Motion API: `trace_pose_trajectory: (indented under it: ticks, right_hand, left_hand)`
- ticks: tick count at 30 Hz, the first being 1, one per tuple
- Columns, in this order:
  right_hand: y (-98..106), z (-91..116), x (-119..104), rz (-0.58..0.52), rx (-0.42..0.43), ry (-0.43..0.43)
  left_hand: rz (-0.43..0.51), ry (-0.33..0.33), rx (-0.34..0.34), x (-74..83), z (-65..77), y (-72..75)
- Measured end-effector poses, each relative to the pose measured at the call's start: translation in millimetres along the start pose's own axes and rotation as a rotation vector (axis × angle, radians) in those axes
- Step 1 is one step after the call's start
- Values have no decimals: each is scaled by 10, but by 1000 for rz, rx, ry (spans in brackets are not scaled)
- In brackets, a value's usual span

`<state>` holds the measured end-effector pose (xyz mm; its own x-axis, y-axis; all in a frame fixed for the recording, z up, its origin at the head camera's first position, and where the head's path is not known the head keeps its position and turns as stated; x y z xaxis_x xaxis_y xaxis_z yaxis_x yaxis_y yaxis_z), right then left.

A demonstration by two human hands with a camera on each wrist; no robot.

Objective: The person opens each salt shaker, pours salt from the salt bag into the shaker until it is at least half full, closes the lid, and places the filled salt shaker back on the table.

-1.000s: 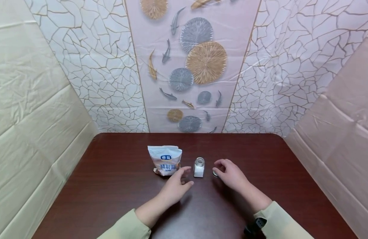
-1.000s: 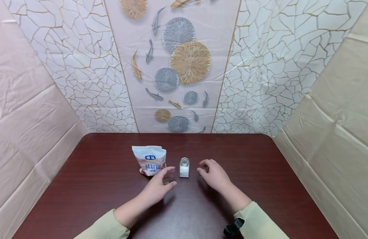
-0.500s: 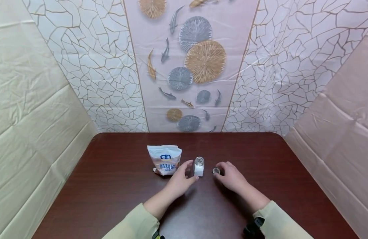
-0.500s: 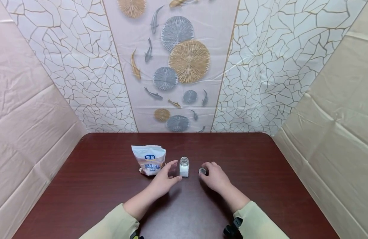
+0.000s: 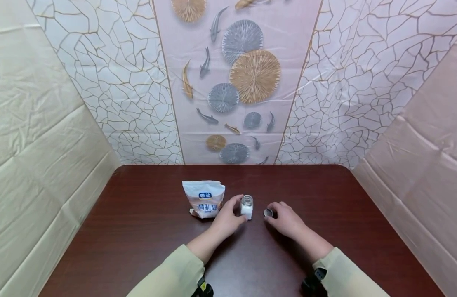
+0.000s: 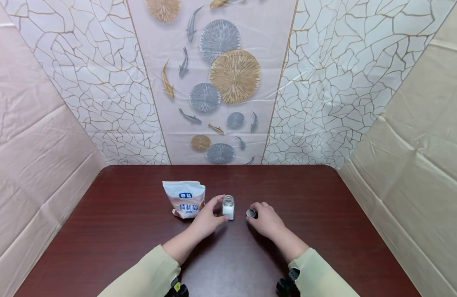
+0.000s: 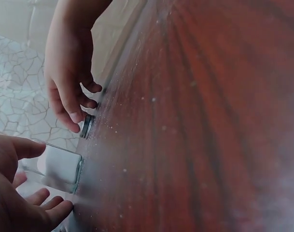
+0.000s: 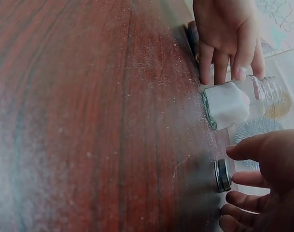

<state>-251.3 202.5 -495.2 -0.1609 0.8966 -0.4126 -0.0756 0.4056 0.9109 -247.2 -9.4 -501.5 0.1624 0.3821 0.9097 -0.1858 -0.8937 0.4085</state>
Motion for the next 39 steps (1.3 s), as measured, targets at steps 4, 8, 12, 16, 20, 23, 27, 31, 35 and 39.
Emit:
trace_pose_trajectory:
  ticks: [4, 8, 12, 16, 20, 23, 27, 31, 35, 39]
  right_hand:
    - [8, -24, -15, 4, -17, -5]
    - [16, -39, -15, 0, -19, -5]
    - [22, -50, -27, -2, -23, 7]
    - [26, -60, -33, -2, -30, 5]
    - [23, -78, -32, 0, -36, 5]
    - [27, -92, -36, -2, -37, 2]
    - [24, -115, -34, 0, -34, 7]
    - [10, -131, -26, 8, -36, 21]
    - [9, -135, -27, 14, -36, 34]
    - [16, -139, -36, 20, -35, 55]
  left_hand:
    - [-9, 2, 3, -1, -62, -19]
    - [-8, -9, 7, 1, -102, -49]
    - [-23, -15, 13, -4, -121, -77]
    - [-33, -21, 20, -5, -133, -92]
    - [-46, -22, 23, -5, -145, -99]
    - [-70, -21, 24, -6, -154, -101]
    - [-90, -13, 19, -6, -160, -104]
    - [-96, -15, 13, -8, -164, -106]
    - [-99, -20, 4, -29, -186, -110]
    - [-126, -2, -6, -54, -205, -111]
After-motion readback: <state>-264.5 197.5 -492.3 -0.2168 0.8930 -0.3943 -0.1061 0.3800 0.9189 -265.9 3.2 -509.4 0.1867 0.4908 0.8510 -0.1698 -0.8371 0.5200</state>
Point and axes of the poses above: each hand's wrist, its own z-axis away from the middle knuckle, its own y-axis out of the back of the hand, x = y × z, the point moved 3 cm from there along -z, towards the middle knuckle, and after that the axes turned 3 degrees about z, right-handed, at the moved point
